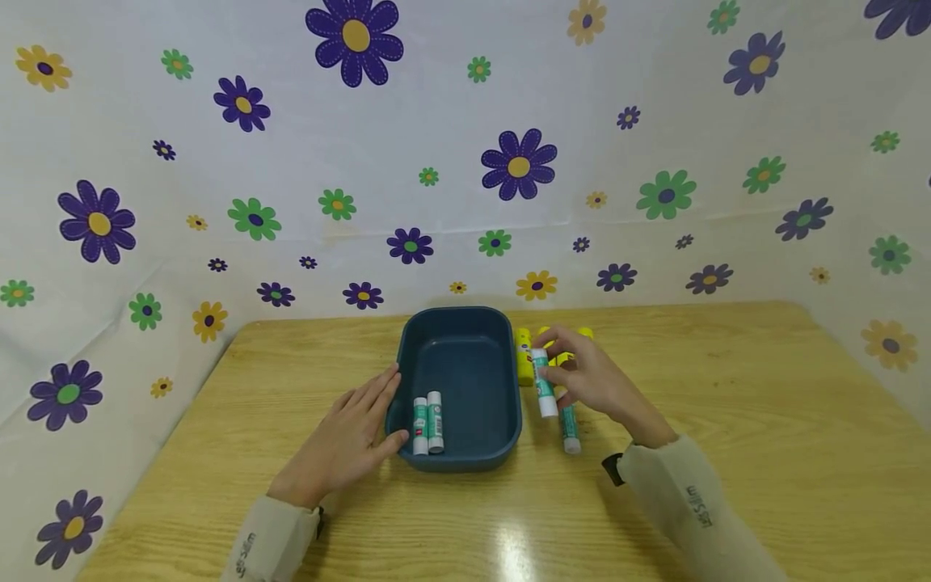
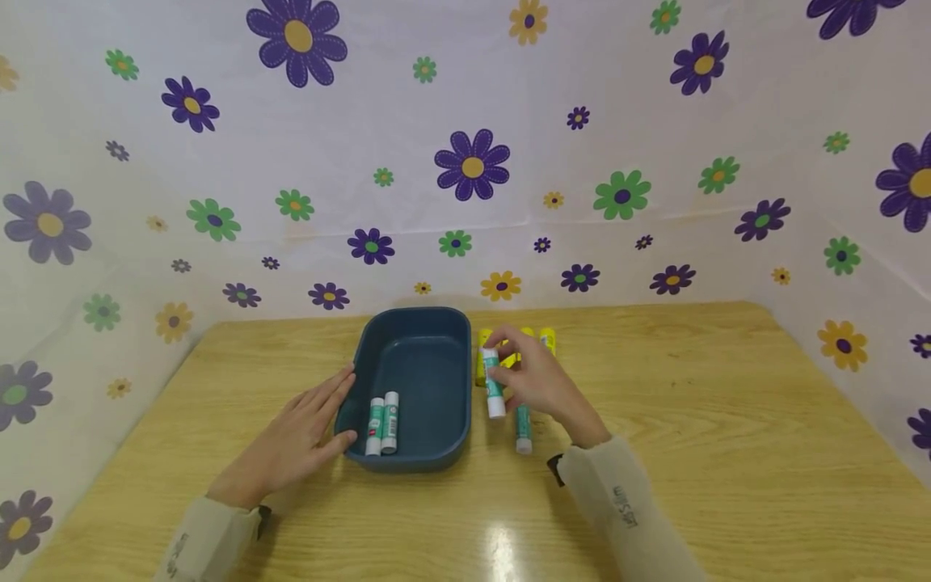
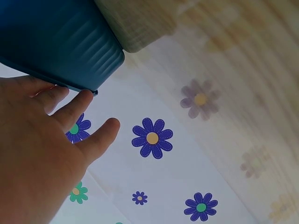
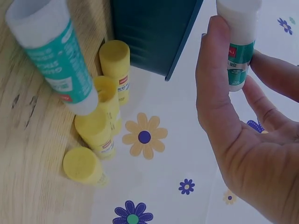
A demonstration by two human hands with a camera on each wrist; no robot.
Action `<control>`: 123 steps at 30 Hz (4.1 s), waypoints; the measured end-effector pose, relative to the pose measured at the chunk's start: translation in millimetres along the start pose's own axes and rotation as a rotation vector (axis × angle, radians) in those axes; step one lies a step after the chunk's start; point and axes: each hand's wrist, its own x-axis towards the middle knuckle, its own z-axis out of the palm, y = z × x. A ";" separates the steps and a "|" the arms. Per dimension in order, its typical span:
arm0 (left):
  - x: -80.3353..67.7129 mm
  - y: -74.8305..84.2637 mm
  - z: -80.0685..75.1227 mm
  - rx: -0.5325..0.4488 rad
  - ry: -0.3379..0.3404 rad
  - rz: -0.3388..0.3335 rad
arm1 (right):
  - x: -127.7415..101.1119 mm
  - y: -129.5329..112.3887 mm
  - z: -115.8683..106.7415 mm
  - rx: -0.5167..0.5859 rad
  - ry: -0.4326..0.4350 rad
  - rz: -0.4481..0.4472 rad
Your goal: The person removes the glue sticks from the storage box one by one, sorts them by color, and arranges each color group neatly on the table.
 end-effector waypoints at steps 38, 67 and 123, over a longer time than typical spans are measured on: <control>0.9 0.3 -1.4 -0.010 0.001 0.002 | -24.2 30.4 -30.6 -0.135 0.002 0.170; -0.6 -0.7 -2.0 -0.036 -0.015 0.003 | -19.6 46.3 -22.7 -0.422 -0.033 0.209; 0.3 -0.2 -2.2 -0.027 0.000 0.004 | 33.0 -23.2 51.6 0.143 -0.076 0.118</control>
